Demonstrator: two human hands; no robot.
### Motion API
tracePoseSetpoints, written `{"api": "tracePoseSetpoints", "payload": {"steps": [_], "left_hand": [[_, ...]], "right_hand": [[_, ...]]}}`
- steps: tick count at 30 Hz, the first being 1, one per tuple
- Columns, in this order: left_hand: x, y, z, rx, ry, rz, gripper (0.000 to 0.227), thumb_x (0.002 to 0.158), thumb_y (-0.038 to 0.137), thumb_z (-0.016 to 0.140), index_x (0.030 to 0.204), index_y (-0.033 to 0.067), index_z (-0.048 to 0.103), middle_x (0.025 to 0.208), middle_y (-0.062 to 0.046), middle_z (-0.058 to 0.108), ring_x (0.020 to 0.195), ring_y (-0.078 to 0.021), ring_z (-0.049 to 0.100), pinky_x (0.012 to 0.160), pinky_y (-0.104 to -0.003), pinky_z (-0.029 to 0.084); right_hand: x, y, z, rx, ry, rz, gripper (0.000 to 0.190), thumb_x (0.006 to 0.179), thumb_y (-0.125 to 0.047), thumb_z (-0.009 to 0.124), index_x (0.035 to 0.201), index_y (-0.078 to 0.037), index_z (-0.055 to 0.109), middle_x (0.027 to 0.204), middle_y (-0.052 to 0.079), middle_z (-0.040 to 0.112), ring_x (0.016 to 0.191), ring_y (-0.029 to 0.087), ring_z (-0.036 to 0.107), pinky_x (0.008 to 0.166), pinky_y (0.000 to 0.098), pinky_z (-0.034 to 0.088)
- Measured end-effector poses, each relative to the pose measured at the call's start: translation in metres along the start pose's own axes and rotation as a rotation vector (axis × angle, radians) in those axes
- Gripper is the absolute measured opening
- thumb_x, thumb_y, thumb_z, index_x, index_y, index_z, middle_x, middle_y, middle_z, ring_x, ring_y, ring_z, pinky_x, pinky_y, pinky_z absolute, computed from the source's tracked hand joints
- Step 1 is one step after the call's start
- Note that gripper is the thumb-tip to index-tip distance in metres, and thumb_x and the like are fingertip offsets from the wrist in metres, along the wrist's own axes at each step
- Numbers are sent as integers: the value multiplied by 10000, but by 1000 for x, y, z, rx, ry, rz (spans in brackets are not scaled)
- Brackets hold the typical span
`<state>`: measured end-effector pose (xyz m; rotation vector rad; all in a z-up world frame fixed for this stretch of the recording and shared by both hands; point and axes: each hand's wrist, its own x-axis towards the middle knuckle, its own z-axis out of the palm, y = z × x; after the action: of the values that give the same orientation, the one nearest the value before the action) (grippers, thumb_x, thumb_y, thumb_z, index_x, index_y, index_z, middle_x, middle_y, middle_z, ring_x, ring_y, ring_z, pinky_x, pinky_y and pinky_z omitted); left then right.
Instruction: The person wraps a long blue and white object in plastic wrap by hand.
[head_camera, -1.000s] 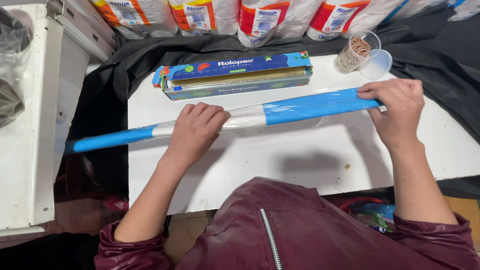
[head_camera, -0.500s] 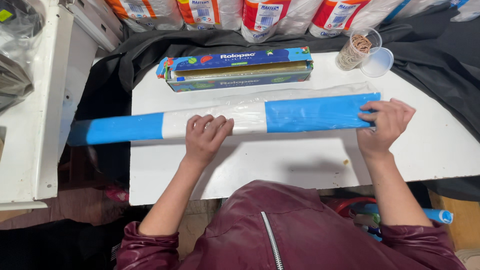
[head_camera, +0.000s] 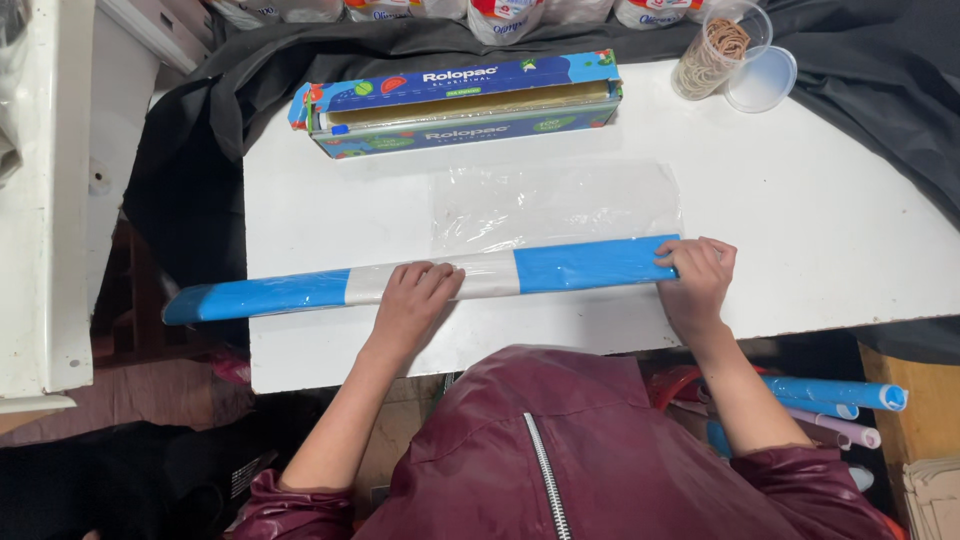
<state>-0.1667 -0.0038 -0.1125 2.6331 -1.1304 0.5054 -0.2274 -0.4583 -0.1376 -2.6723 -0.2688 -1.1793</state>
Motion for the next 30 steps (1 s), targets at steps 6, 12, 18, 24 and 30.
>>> {"api": "tracePoseSetpoints", "payload": {"steps": [6, 12, 18, 24, 30], "left_hand": [[4, -5, -12, -77, -168, -61, 356, 989, 139, 707, 1335, 219, 674, 1189, -26, 699, 1173, -248, 663, 1046, -415, 532], [17, 0, -45, -196, -372, -108, 443, 983, 317, 685, 1410, 204, 657, 1312, -71, 691, 1295, -300, 604, 1159, -494, 438], [36, 5, -58, -280, -297, -169, 527, 948, 527, 729, 1356, 194, 717, 1354, -64, 701, 1323, -297, 587, 1188, -480, 418], [57, -36, -32, -443, 14, -521, 396, 1026, 104, 696, 1412, 32, 647, 1288, -176, 664, 1282, -395, 566, 1130, -508, 442], [97, -81, 8, -561, -120, -624, 440, 1024, 186, 731, 1437, 84, 619, 1333, -105, 633, 1317, -324, 545, 1132, -453, 485]], "right_hand": [[4, 2, 0, -33, -198, 54, 280, 887, 62, 878, 946, -177, 745, 961, -99, 751, 974, 148, 715, 1083, 434, 484], [6, 18, -58, -71, -525, 189, 589, 910, 131, 697, 1410, -181, 685, 1421, 47, 675, 1454, 301, 531, 1179, 497, 411], [1, 11, -73, 71, -410, 517, 410, 1020, 29, 631, 1371, -176, 684, 1286, -10, 679, 1227, 230, 623, 1038, 409, 482], [15, 0, -48, 175, -270, 665, 252, 1086, -183, 749, 1326, -138, 688, 1217, 21, 675, 1157, 254, 619, 1011, 428, 489], [49, -49, -3, 149, -279, 162, 183, 1054, -185, 757, 1237, -179, 755, 1162, -21, 709, 1142, 222, 650, 1013, 378, 430]]}}
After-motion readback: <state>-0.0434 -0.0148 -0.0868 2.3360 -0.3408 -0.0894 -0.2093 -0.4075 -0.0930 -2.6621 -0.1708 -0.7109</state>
